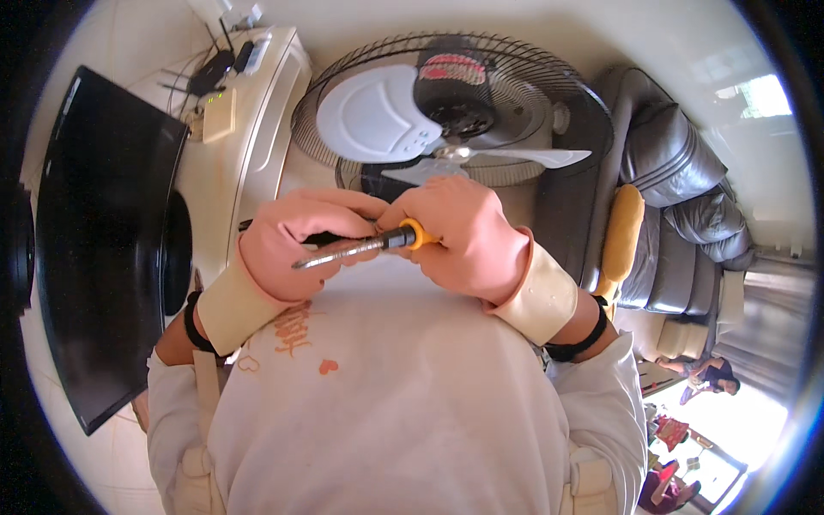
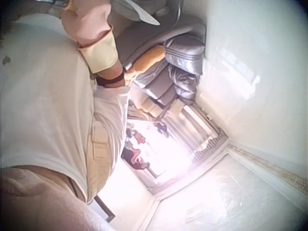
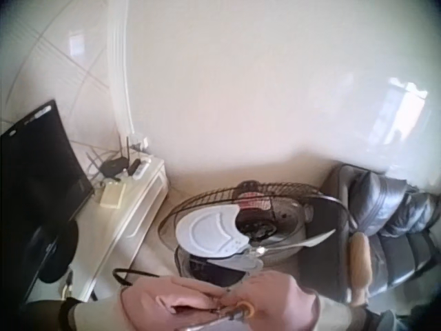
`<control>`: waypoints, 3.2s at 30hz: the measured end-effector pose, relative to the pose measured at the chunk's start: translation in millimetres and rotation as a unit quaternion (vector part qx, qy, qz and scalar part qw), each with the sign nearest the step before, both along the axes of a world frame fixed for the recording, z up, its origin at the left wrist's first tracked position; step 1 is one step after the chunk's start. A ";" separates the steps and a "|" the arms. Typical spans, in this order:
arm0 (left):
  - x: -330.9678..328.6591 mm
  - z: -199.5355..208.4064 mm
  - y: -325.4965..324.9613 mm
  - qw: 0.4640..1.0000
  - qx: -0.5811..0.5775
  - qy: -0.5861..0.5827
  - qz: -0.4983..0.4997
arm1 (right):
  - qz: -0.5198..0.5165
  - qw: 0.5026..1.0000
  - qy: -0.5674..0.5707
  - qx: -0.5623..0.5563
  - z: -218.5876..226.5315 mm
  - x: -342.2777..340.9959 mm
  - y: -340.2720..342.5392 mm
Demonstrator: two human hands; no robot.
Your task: The person removes the guard rim from a fan, loosens its fastener with a screwdriver, takes off the rubber gloves, and separates the ends of the rim ring by hand.
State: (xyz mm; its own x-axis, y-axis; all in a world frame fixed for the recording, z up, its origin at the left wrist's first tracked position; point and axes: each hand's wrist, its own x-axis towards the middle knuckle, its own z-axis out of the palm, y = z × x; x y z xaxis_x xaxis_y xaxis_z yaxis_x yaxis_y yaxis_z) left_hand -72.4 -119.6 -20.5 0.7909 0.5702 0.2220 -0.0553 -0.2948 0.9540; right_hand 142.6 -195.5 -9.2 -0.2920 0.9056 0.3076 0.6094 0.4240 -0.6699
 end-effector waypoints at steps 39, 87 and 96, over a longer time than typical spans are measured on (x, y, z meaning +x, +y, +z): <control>-141.5 -47.7 -44.2 0.996 0.003 -0.021 0.088 | 0.054 0.834 0.374 -0.402 -47.7 -131.6 -19.7; -177.3 -42.0 -34.2 0.973 0.125 0.036 0.190 | 0.033 0.857 0.396 -0.328 -57.8 -170.5 3.2; -201.5 -45.5 -27.0 0.958 0.172 0.059 0.223 | 0.052 0.843 0.399 -0.357 -61.2 -168.5 11.0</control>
State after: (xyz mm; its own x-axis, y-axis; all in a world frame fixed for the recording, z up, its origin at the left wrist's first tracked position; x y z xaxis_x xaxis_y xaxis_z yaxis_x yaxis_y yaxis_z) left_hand -273.9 -146.6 -66.0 0.5173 0.7665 0.3805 0.2521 -0.5614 0.7882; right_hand -25.9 -184.5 -70.4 -0.3386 0.9257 -0.1686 -0.1718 -0.2370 -0.9562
